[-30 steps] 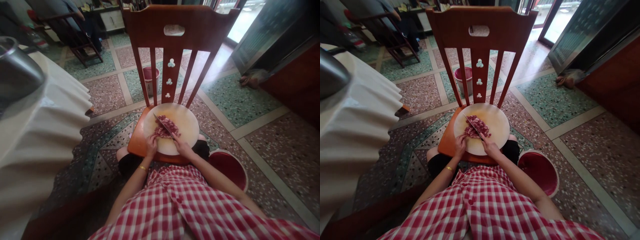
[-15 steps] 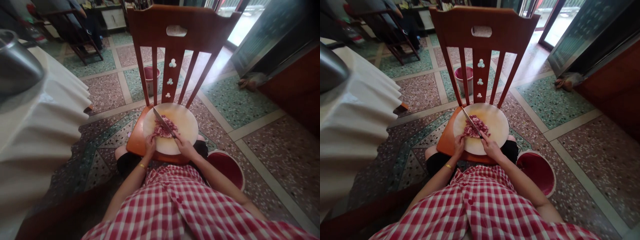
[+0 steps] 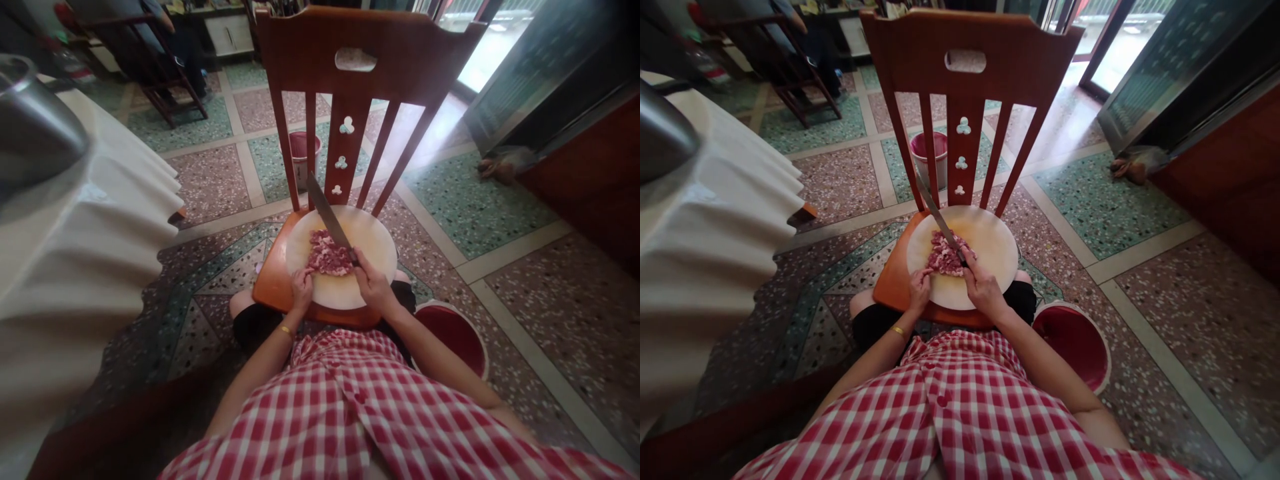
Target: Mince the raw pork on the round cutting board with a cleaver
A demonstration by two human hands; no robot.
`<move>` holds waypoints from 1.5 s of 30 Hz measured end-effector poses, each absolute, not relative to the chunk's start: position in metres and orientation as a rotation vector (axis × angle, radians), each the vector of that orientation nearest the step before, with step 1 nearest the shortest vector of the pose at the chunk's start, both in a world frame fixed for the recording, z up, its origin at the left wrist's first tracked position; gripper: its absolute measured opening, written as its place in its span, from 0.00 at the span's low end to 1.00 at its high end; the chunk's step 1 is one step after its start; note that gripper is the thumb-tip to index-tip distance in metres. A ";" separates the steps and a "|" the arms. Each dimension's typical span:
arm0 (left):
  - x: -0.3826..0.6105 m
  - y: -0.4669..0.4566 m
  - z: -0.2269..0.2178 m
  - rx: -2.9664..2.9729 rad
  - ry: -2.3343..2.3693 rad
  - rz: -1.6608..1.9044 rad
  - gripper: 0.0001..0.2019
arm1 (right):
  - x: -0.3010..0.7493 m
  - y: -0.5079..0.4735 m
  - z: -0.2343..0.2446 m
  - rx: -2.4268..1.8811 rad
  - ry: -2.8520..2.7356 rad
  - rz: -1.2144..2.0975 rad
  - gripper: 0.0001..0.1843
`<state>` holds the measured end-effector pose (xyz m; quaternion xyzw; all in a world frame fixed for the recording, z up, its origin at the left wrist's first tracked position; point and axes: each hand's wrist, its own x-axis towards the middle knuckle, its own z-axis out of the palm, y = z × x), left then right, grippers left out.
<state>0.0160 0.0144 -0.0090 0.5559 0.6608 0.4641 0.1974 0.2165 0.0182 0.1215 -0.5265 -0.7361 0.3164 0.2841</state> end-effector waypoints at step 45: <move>0.024 0.025 -0.007 1.014 1.693 1.369 0.11 | 0.211 0.022 0.114 -1.510 -1.955 0.905 0.28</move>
